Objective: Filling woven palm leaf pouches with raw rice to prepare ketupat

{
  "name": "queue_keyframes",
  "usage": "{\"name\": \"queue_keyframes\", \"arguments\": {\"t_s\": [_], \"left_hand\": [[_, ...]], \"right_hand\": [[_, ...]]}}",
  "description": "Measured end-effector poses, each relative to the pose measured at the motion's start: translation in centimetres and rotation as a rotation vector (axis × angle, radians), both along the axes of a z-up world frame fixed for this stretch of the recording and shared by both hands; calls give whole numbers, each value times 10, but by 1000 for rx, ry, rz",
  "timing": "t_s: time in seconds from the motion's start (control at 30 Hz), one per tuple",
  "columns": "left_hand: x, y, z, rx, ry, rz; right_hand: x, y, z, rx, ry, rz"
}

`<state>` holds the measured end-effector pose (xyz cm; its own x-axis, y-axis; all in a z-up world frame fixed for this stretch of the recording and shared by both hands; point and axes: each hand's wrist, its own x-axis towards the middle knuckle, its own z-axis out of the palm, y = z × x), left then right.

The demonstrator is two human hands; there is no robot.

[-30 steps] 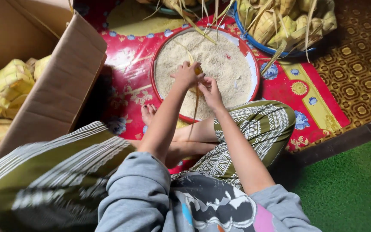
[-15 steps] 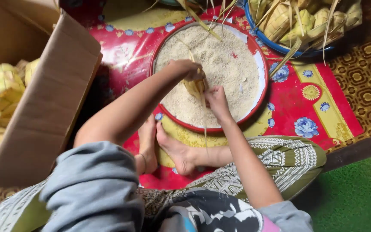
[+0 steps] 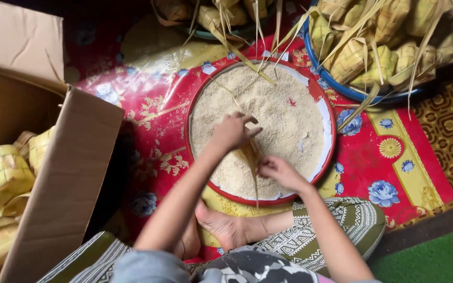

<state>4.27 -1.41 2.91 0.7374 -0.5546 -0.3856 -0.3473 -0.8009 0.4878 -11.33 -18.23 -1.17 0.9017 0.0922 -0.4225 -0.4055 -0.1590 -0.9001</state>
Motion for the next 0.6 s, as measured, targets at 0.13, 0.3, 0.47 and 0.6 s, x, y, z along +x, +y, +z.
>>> {"name": "queue_keyframes", "arguments": {"t_s": [0.13, 0.3, 0.47, 0.6], "left_hand": [[-62, 6, -15, -340, 20, 353], [-75, -3, -41, -624, -75, 513], [-58, -25, -67, -630, -82, 524], [-38, -37, -92, -714, -52, 607]], "right_hand": [[41, -42, -75, -218, -203, -288], [74, 0, -103, -735, -419, -158], [55, -1, -170, -937, -551, -86], [52, 5, -122, -496, -47, -393]]}}
